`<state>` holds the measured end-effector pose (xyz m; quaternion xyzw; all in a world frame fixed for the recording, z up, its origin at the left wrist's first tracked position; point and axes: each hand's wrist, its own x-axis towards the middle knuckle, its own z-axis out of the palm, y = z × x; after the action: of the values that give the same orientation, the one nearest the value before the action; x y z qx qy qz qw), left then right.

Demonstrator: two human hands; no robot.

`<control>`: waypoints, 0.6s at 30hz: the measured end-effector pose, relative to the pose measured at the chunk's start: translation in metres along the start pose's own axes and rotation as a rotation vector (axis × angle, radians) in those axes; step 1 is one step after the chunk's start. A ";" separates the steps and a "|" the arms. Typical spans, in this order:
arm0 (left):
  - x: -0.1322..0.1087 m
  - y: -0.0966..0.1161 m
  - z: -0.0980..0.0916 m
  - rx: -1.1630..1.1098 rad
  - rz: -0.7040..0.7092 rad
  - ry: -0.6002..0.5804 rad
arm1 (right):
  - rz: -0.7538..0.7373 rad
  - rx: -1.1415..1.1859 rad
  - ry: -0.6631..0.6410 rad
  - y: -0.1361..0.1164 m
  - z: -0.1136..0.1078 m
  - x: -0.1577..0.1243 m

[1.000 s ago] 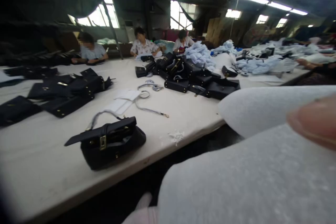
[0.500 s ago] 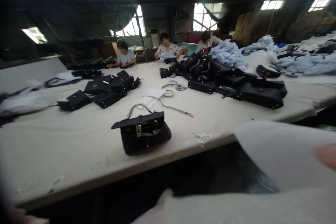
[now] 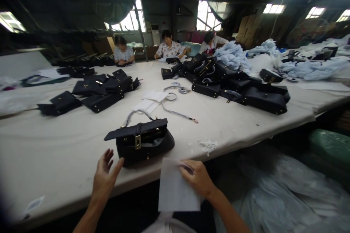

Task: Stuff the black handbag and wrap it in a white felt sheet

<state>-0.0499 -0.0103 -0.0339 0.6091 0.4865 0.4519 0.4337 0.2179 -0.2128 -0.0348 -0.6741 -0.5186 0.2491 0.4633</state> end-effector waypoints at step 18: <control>0.083 0.017 0.000 -0.002 0.021 -0.570 | -0.159 0.221 -0.263 -0.012 0.062 0.138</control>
<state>-0.0366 0.0683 -0.0065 0.7162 0.3381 0.2675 0.5488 0.2090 -0.0611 -0.0319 -0.5377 -0.5958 0.3530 0.4809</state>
